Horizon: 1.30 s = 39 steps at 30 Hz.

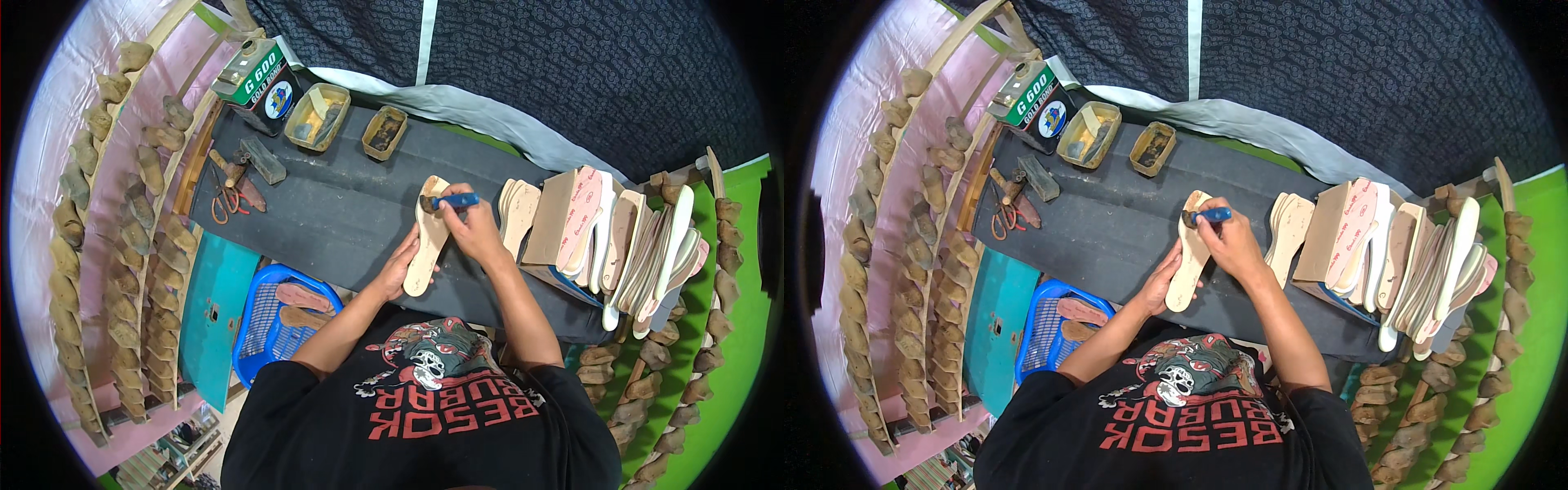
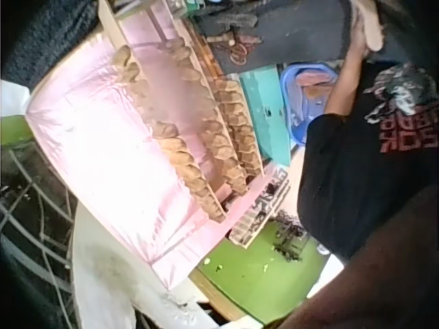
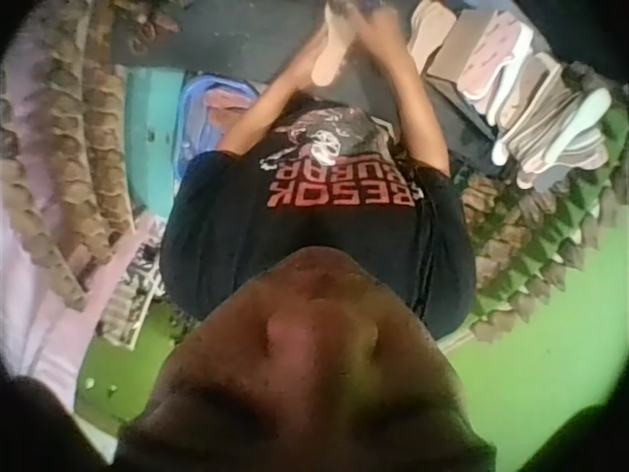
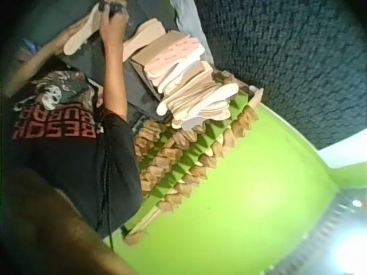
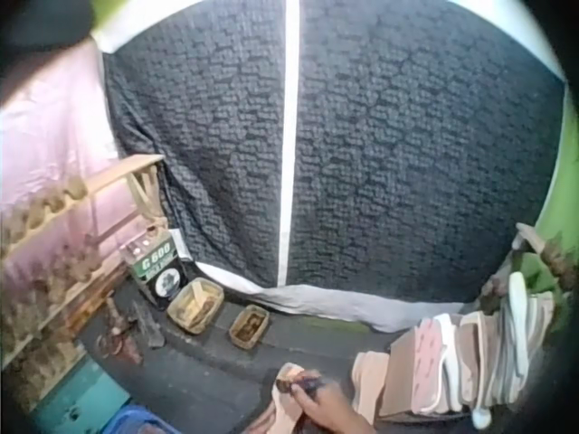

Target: Applying adhesive or sealant to shoe soles using a brush at a workbench.

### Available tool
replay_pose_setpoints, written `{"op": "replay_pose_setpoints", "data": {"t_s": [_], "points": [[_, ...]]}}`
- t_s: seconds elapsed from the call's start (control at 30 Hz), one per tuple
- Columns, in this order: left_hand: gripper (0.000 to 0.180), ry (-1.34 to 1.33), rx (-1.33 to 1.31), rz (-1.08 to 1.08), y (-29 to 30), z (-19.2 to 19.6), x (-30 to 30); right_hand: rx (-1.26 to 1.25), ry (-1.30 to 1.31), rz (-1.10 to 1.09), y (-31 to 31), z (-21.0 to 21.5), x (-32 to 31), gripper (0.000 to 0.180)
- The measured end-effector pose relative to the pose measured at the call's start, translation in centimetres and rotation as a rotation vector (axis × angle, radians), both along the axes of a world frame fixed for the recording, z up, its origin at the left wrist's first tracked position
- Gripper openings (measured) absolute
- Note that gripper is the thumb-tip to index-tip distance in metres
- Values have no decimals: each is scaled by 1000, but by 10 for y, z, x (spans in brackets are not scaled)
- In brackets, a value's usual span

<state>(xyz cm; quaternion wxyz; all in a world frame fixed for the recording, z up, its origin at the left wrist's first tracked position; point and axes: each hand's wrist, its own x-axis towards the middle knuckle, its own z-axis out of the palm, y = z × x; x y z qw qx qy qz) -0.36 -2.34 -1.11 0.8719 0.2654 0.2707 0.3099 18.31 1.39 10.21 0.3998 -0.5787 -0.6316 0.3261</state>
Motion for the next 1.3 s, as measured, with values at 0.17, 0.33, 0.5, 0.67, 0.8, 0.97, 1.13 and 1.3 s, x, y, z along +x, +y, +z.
{"op": "replay_pose_setpoints", "data": {"t_s": [0.17, 0.33, 0.5, 0.67, 0.8, 0.97, 1.13, 1.3], "points": [[67, 18, 1, 21, 2, -1, -1, -11, -70, 65, -5, 11, -1, 19], [66, 3, -26, 77, 9, -3, -8, 56, -160, 245, -8, 17, -1, 19], [66, 5, 2, 15, 8, 4, -6, 37, -164, 146, -3, 22, 3, 20], [65, -86, -80, 109, 10, -6, -6, 41, -191, 326, -13, 24, -1, 20], [68, -101, -73, 66, 9, -1, -9, 52, -103, 203, -7, 22, 4, 21], [68, -101, -25, 20, 5, 2, -3, -11, -78, 62, 3, 30, 3, 21], [69, -83, -39, 55, 3, 5, 0, 81, -137, 136, 1, 25, -6, 21], [69, -149, -52, 40, 3, -4, -10, 70, -25, 31, 14, 11, -7, 21]]}}
